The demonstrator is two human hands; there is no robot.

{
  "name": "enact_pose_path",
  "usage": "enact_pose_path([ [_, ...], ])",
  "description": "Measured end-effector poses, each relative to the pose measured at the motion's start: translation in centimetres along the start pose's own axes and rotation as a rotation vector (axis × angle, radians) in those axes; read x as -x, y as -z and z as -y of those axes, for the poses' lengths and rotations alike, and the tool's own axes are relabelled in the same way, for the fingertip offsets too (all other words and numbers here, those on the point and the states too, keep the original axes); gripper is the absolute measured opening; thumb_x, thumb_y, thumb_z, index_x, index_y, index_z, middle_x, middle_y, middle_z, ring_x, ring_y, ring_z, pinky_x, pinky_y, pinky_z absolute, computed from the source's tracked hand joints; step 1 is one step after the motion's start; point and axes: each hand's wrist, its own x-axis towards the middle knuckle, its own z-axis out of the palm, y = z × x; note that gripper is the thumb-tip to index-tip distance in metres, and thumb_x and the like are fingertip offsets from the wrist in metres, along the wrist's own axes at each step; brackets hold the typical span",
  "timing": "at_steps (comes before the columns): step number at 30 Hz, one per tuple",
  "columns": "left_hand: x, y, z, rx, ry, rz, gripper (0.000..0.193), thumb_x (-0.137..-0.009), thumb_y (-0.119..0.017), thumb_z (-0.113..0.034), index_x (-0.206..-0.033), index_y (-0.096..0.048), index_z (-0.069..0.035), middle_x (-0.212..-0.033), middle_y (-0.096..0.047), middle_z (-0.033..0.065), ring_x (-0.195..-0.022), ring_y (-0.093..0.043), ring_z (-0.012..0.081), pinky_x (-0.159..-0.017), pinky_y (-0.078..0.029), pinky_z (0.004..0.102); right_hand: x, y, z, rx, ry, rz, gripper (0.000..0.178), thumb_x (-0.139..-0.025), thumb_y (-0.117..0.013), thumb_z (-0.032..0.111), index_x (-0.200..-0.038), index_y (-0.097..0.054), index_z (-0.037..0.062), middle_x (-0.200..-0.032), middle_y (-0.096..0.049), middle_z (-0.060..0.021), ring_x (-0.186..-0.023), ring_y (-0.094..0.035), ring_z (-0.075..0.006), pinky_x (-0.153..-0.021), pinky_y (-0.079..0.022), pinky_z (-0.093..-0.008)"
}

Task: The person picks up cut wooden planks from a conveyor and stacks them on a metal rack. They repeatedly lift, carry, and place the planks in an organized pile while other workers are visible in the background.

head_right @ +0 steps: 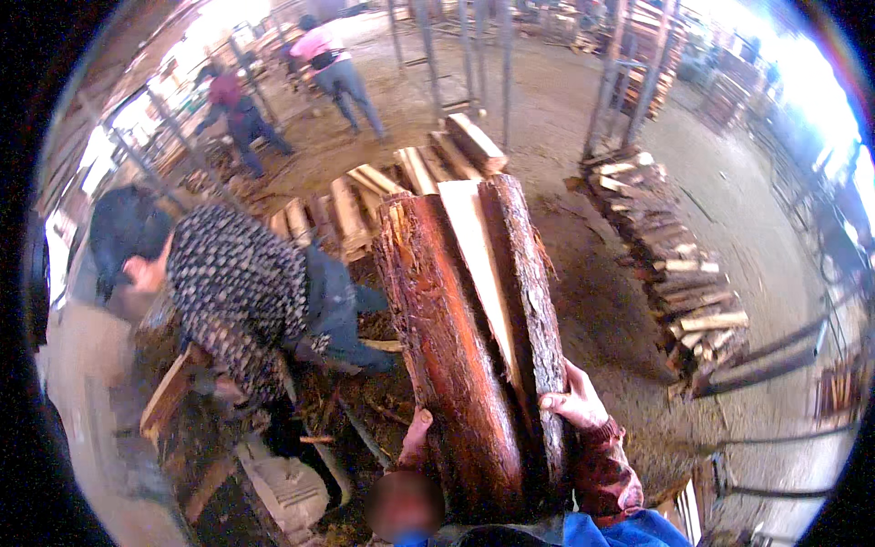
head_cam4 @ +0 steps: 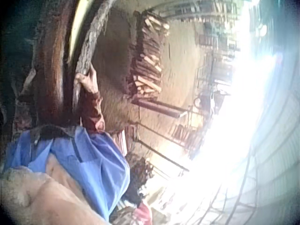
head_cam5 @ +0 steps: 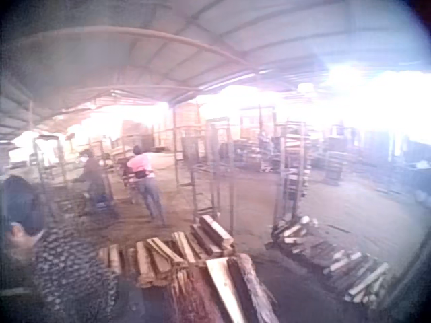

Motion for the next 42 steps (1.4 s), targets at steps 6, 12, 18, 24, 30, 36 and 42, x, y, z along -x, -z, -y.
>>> enact_pose_path([
  [6,-5.8,-3.5,0.1,0.065,0.293,0.096,0.062,-0.087,-0.056,-0.037,-0.135,-0.033,-0.004,-0.129,-0.045,0.0113,-0.115,-0.047,0.0263,-0.098,-0.039,0.0395,-0.9,4.7,-0.1,-0.053,-0.02,-0.138,0.091,-0.065,-0.079,0.039,-0.133,-0.037,-0.0037,-0.122,-0.051,-0.0055,-0.111,-0.046,-0.0154,-0.099,-0.034,-0.0299],
  [12,-14.2,-8.8,2.6,-0.083,0.439,0.038,0.059,-0.085,-0.058,-0.034,-0.131,-0.038,-0.003,-0.124,-0.05,0.0125,-0.11,-0.051,0.0274,-0.094,-0.042,0.0395,-4.0,12.9,-1.4,-0.079,-0.034,-0.255,0.084,-0.069,-0.078,0.036,-0.132,-0.039,-0.0028,-0.12,-0.052,-0.0057,-0.109,-0.047,-0.0148,-0.098,-0.035,-0.0298],
  [18,-20.8,-13.6,7.8,0.04,0.485,0.033,0.054,-0.083,-0.058,-0.033,-0.125,-0.045,-0.003,-0.116,-0.055,0.0136,-0.102,-0.055,0.0277,-0.088,-0.046,0.0395,-6.8,20.7,-1.2,-0.09,-0.066,-0.312,0.078,-0.072,-0.076,0.032,-0.132,-0.039,-0.002,-0.12,-0.053,-0.0064,-0.11,-0.047,-0.015,-0.099,-0.035,-0.0299],
  [24,-27.1,-18.7,8.6,-0.055,0.524,-0.017,0.054,-0.082,-0.058,-0.038,-0.122,-0.048,-0.003,-0.113,-0.057,0.0137,-0.1,-0.055,0.0295,-0.088,-0.045,0.0415,-11.0,26.2,1.3,-0.071,-0.074,-0.352,0.077,-0.071,-0.077,0.037,-0.127,-0.042,-0.0037,-0.116,-0.054,-0.0091,-0.107,-0.049,-0.0161,-0.097,-0.037,-0.0305],
  [30,-33.3,-23.0,9.7,-0.139,0.569,-0.048,0.065,-0.082,-0.057,-0.045,-0.128,-0.043,-0.002,-0.12,-0.054,0.0142,-0.106,-0.052,0.0301,-0.093,-0.041,0.0418,-14.9,30.8,2.1,-0.116,-0.113,-0.405,0.079,-0.07,-0.077,0.041,-0.126,-0.043,-0.004,-0.114,-0.056,-0.0091,-0.105,-0.05,-0.0162,-0.096,-0.038,-0.03],
  [36,-41.1,-26.4,11.2,-0.207,0.666,0.053,0.068,-0.083,-0.054,-0.049,-0.13,-0.04,-0.002,-0.125,-0.05,0.0144,-0.11,-0.05,0.0314,-0.094,-0.04,0.0434,-18.7,34.7,3.4,-0.113,-0.104,-0.539,0.076,-0.071,-0.076,0.044,-0.123,-0.046,-0.0033,-0.111,-0.056,-0.0093,-0.104,-0.05,-0.0162,-0.094,-0.038,-0.0301],
  [42,-48.3,-29.0,12.8,-0.227,0.803,0.154,0.071,-0.082,-0.053,-0.051,-0.133,-0.037,-0.003,-0.126,-0.048,0.0157,-0.11,-0.048,0.0322,-0.095,-0.039,0.0446,-21.9,38.1,3.3,-0.127,-0.153,-0.643,0.072,-0.074,-0.073,0.041,-0.125,-0.045,-0.0012,-0.114,-0.056,-0.0083,-0.104,-0.05,-0.0156,-0.094,-0.039,-0.0307],
])
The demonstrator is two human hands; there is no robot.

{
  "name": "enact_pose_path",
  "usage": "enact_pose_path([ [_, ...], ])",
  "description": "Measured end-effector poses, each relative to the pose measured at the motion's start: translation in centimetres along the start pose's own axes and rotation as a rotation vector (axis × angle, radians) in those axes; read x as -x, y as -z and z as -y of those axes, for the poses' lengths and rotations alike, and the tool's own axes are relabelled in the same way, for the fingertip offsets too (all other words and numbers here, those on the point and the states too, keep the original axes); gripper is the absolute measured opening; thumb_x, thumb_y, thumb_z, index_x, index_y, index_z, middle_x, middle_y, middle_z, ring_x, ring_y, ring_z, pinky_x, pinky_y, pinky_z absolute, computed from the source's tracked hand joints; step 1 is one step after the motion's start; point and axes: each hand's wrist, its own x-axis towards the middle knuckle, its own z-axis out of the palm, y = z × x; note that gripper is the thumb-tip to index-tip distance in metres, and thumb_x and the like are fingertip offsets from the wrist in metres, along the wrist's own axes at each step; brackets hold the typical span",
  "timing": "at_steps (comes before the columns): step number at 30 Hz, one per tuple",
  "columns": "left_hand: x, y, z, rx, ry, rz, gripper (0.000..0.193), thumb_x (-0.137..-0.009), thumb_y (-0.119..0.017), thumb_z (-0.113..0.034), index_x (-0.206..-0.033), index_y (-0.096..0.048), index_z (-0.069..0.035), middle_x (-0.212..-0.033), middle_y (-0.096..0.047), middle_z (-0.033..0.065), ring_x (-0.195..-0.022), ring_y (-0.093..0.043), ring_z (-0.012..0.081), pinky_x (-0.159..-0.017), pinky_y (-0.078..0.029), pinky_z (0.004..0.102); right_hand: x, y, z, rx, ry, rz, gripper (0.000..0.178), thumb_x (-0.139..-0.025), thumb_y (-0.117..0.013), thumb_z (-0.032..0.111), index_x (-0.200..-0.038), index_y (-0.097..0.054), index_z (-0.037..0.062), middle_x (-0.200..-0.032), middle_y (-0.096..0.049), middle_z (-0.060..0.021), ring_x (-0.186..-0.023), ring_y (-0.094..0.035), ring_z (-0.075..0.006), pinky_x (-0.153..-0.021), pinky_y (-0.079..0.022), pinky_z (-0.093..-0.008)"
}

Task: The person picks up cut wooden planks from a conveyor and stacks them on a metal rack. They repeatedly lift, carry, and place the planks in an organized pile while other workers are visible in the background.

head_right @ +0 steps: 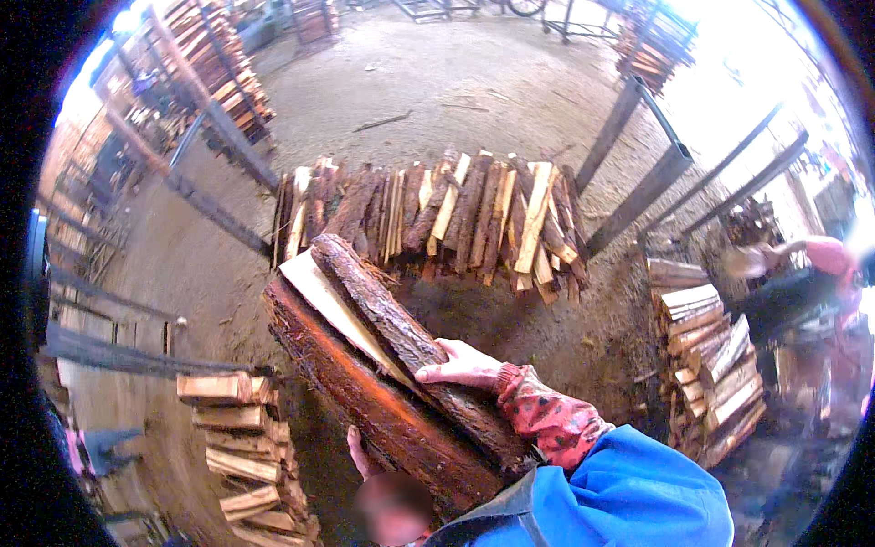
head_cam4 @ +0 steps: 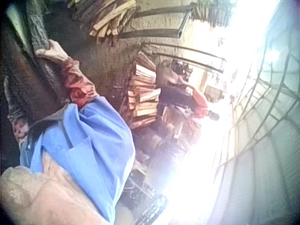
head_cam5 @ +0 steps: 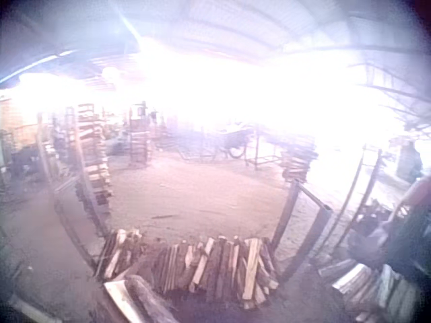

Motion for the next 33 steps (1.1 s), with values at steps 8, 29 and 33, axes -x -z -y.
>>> enact_pose_path([
  [8,-8.3,-2.2,-1.5,-0.182,0.131,0.115,0.068,-0.082,-0.052,-0.055,-0.13,-0.043,-0.008,-0.125,-0.05,0.0097,-0.108,-0.049,0.029,-0.093,-0.039,0.0419,-3.0,4.1,-1.3,-0.107,-0.05,-0.146,0.077,-0.071,-0.073,0.049,-0.123,-0.048,-0.0026,-0.115,-0.057,-0.0106,-0.105,-0.051,-0.0176,-0.095,-0.039,-0.032],
  [29,-24.1,-21.0,6.9,-0.369,0.482,0.069,0.073,-0.078,-0.061,-0.051,-0.131,-0.041,-0.004,-0.126,-0.049,0.0158,-0.11,-0.048,0.0331,-0.095,-0.039,0.0456,-4.2,24.2,-3.9,-0.349,-0.157,-0.473,0.073,-0.073,-0.072,0.044,-0.125,-0.047,-0.0019,-0.118,-0.057,-0.0105,-0.107,-0.052,-0.0183,-0.096,-0.038,-0.0317],
  [33,-27.3,-21.6,8.7,-0.434,0.58,0.113,0.071,-0.078,-0.061,-0.048,-0.131,-0.041,-0.004,-0.125,-0.05,0.0149,-0.11,-0.049,0.0333,-0.095,-0.04,0.0456,-3.6,25.4,-5.1,-0.383,-0.162,-0.608,0.07,-0.075,-0.072,0.041,-0.125,-0.048,-0.0021,-0.117,-0.057,-0.009,-0.105,-0.052,-0.017,-0.095,-0.039,-0.0314],
])
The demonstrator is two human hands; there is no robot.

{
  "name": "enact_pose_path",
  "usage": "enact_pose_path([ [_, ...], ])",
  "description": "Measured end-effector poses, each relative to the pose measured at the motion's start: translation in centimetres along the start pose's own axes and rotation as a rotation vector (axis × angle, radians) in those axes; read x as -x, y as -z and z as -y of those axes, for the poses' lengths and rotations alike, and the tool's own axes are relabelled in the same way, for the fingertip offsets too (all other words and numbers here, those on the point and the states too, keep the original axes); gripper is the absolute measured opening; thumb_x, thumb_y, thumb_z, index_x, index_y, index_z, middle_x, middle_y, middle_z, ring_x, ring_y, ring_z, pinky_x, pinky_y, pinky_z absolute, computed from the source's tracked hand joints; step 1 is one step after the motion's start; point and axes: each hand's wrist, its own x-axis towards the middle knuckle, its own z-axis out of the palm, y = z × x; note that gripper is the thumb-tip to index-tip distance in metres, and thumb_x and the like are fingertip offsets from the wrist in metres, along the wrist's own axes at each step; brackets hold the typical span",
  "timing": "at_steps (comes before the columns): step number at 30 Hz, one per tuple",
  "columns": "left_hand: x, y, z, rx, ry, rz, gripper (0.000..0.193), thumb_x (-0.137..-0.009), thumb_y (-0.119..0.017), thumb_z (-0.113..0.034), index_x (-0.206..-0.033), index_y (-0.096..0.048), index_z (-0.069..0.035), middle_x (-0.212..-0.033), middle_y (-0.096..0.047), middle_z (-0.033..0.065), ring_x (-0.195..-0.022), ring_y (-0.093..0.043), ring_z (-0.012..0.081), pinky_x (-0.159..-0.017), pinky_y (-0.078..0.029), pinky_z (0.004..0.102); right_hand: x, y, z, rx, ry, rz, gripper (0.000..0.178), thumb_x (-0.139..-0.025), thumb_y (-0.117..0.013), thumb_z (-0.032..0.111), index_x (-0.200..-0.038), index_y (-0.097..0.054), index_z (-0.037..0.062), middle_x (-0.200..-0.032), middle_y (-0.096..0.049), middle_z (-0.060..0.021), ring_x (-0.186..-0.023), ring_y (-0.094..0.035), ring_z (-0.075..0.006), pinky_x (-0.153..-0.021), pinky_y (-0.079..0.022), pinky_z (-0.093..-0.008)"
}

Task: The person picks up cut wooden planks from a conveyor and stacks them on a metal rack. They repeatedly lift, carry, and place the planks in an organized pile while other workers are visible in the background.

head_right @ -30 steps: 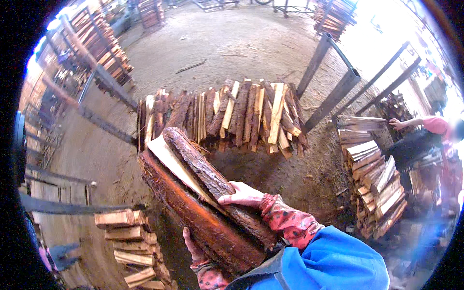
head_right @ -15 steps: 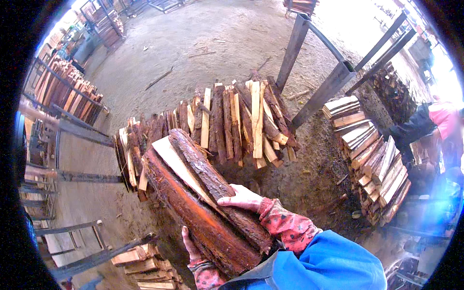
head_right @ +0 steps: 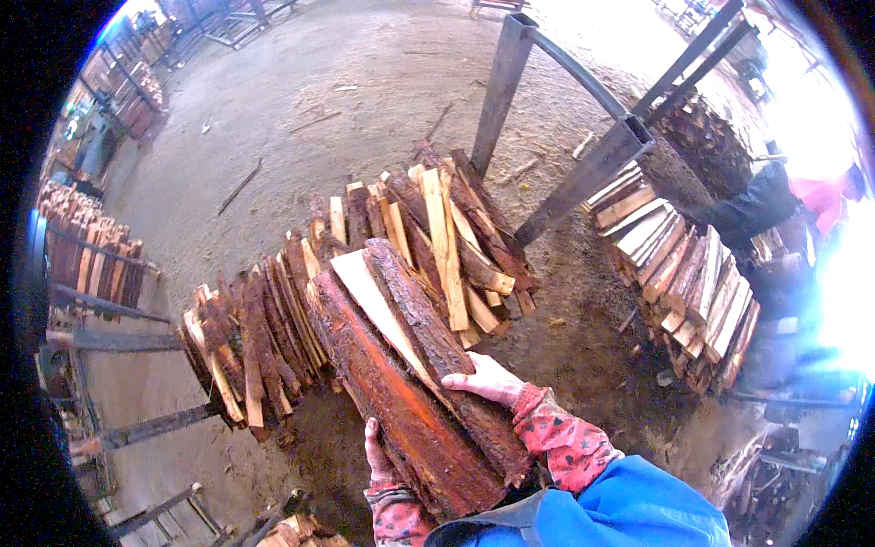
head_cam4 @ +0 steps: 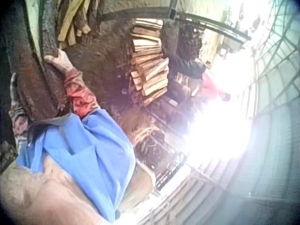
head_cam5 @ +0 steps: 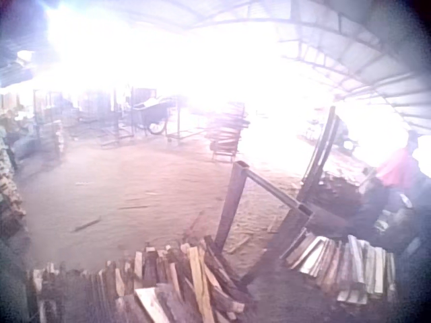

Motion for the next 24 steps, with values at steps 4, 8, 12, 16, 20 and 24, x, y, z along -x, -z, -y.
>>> enact_pose_path([
  [4,-2.5,-0.2,0.2,-0.018,0.075,-0.047,0.068,-0.077,-0.065,-0.044,-0.129,-0.043,-0.005,-0.122,-0.053,0.0139,-0.107,-0.051,0.0327,-0.094,-0.041,0.0453,0.0,1.1,-2.2,-0.05,-0.028,-0.101,0.069,-0.075,-0.072,0.042,-0.122,-0.049,-0.0022,-0.115,-0.058,-0.009,-0.104,-0.052,-0.0167,-0.094,-0.039,-0.0313],
  [8,-4.0,-2.0,0.4,-0.057,0.092,0.013,0.069,-0.076,-0.067,-0.043,-0.128,-0.044,-0.005,-0.121,-0.053,0.0135,-0.107,-0.052,0.0319,-0.095,-0.041,0.0453,-0.4,2.9,-3.4,-0.055,-0.066,-0.143,0.071,-0.074,-0.072,0.046,-0.121,-0.049,-0.0025,-0.115,-0.058,-0.0104,-0.105,-0.053,-0.018,-0.095,-0.039,-0.0313],
  [12,-5.3,-6.3,0.4,-0.076,0.091,-0.042,0.069,-0.075,-0.067,-0.043,-0.128,-0.044,-0.005,-0.121,-0.054,0.0132,-0.107,-0.052,0.0315,-0.093,-0.042,0.0444,-2.6,6.2,-4.0,0.002,-0.029,-0.166,0.077,-0.073,-0.071,0.048,-0.125,-0.046,-0.0029,-0.118,-0.057,-0.0114,-0.107,-0.053,-0.0194,-0.095,-0.039,-0.0315],
  [16,-9.6,-8.9,1.0,-0.073,0.083,-0.01,0.067,-0.075,-0.066,-0.043,-0.125,-0.045,-0.004,-0.116,-0.055,0.0137,-0.104,-0.053,0.0301,-0.091,-0.043,0.0437,-5.4,11.2,-0.6,-0.013,0.001,-0.073,0.078,-0.074,-0.071,0.046,-0.128,-0.044,-0.0026,-0.121,-0.055,-0.0121,-0.109,-0.051,-0.0186,-0.097,-0.038,-0.0326],
  [20,-13.6,-14.5,1.1,-0.124,-0.072,0.038,0.062,-0.078,-0.063,-0.042,-0.124,-0.045,-0.004,-0.115,-0.054,0.0107,-0.102,-0.053,0.0263,-0.089,-0.043,0.0411,-9.6,16.9,1.1,-0.097,0.226,-0.051,0.078,-0.075,-0.069,0.047,-0.129,-0.042,-0.0021,-0.123,-0.053,-0.012,-0.113,-0.048,-0.0202,-0.099,-0.036,-0.0329],
  [24,-20.6,-21.6,0.4,-0.19,-0.067,0.188,0.051,-0.088,-0.054,-0.041,-0.121,-0.049,-0.003,-0.111,-0.056,0.0067,-0.097,-0.054,0.0197,-0.085,-0.045,0.0347,-15.5,24.2,3.4,0.093,0.194,-0.133,0.088,-0.077,-0.065,0.052,-0.135,-0.032,-0.0046,-0.131,-0.045,-0.0176,-0.122,-0.043,-0.025,-0.103,-0.033,-0.0357],
])
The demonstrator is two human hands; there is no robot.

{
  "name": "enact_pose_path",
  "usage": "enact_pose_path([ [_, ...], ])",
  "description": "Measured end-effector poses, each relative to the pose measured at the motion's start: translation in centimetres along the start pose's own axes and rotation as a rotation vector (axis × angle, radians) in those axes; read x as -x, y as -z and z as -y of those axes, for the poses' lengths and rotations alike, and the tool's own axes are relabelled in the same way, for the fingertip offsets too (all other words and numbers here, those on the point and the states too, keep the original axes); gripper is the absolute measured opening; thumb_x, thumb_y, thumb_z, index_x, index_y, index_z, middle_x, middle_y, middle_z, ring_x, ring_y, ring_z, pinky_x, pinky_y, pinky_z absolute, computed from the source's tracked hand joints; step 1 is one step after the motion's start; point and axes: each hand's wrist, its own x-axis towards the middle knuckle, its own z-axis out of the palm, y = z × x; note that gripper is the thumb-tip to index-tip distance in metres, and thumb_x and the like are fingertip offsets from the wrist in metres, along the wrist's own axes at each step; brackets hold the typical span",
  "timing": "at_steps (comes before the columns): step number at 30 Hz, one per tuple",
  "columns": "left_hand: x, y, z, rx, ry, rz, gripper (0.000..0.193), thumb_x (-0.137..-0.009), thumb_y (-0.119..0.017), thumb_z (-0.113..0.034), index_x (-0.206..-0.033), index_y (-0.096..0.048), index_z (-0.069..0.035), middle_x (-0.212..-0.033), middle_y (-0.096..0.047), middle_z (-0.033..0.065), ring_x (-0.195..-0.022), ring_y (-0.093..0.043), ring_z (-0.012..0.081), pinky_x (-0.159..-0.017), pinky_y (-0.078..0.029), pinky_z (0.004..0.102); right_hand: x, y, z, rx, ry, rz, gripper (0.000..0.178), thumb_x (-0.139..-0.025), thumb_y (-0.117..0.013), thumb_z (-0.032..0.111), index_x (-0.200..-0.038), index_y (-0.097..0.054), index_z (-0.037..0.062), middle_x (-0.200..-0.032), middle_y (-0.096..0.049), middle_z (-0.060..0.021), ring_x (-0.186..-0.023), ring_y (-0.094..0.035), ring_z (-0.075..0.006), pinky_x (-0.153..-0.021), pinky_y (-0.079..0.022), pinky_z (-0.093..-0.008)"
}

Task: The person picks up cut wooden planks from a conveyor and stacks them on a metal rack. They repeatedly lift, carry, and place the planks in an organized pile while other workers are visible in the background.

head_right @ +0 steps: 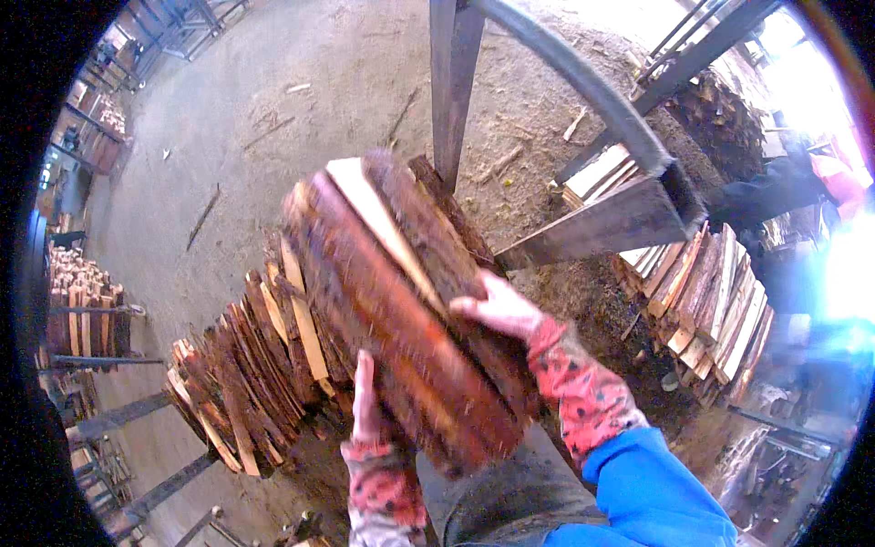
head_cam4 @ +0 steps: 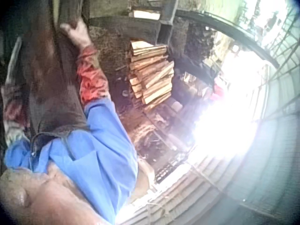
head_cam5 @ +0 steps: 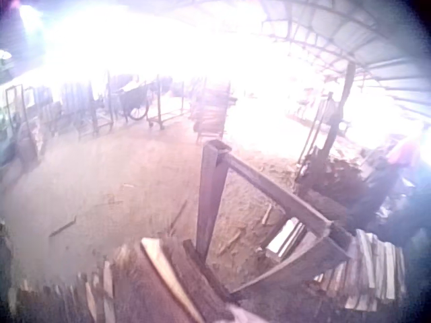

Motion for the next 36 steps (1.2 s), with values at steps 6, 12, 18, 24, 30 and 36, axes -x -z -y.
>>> enact_pose_path([
  [6,-12.5,0.9,4.0,-0.991,-0.301,-0.146,0.085,-0.082,-0.065,-0.043,-0.134,-0.028,0.013,-0.139,-0.032,0.0296,-0.132,-0.032,0.0325,-0.108,-0.026,0.0347,-6.2,2.0,-3.1,0.899,0.285,-0.336,0.094,-0.076,-0.063,0.054,-0.137,-0.026,-0.0061,-0.136,-0.032,-0.0287,-0.128,-0.031,-0.0418,-0.106,-0.027,-0.0451],
  [12,-8.3,5.0,9.3,-1.013,-0.249,-0.304,0.079,-0.08,-0.069,-0.031,-0.135,-0.03,0.009,-0.137,-0.039,0.0251,-0.129,-0.037,0.0297,-0.106,-0.03,0.0353,-11.6,-0.5,-12.9,0.943,-0.044,-0.181,0.086,-0.079,-0.061,0.041,-0.144,-0.017,0.0049,-0.142,-0.029,-0.0212,-0.134,-0.022,-0.0389,-0.106,-0.022,-0.0515],
  [18,-8.4,8.5,13.3,-0.938,-0.124,-0.328,0.065,-0.083,-0.066,-0.033,-0.127,-0.041,0.008,-0.12,-0.054,0.0251,-0.111,-0.054,0.0301,-0.095,-0.042,0.0358,-11.6,-1.4,-14.3,1.065,-0.019,-0.192,0.076,-0.081,-0.059,0.034,-0.141,-0.024,0.0045,-0.141,-0.032,-0.0194,-0.133,-0.024,-0.0377,-0.105,-0.023,-0.0515],
  [24,-10.9,8.9,16.1,-0.986,-0.081,-0.182,0.035,-0.089,-0.057,-0.032,-0.095,-0.061,0.002,-0.078,-0.063,0.0189,-0.074,-0.063,0.0253,-0.066,-0.048,0.0358,-11.2,-2.5,-14.4,0.894,-0.134,-0.208,0.072,-0.089,-0.047,0.045,-0.144,-0.019,0.0069,-0.146,-0.022,-0.02,-0.134,-0.024,-0.0371,-0.105,-0.022,-0.0523],
  [30,-14.7,7.9,22.0,-0.826,0.028,-0.165,0.032,-0.084,-0.06,-0.027,-0.082,-0.061,0.005,-0.064,-0.058,0.0182,-0.059,-0.056,0.0244,-0.057,-0.044,0.0372,-11.6,-2.0,-15.6,1.117,-0.052,-0.24,0.066,-0.09,-0.049,0.04,-0.143,-0.023,0.0104,-0.143,-0.026,-0.0209,-0.127,-0.035,-0.0369,-0.096,-0.033,-0.0517],
  [36,-11.0,8.8,21.5,-0.797,-0.009,-0.363,0.036,-0.083,-0.068,-0.026,-0.099,-0.059,0.005,-0.083,-0.066,0.011,-0.067,-0.06,0.0124,-0.061,-0.051,0.0258,-10.9,-0.8,-15.6,0.963,-0.024,-0.24,0.065,-0.087,-0.052,0.043,-0.138,-0.034,0.0073,-0.141,-0.031,-0.0213,-0.127,-0.035,-0.0367,-0.101,-0.029,-0.0465],
])
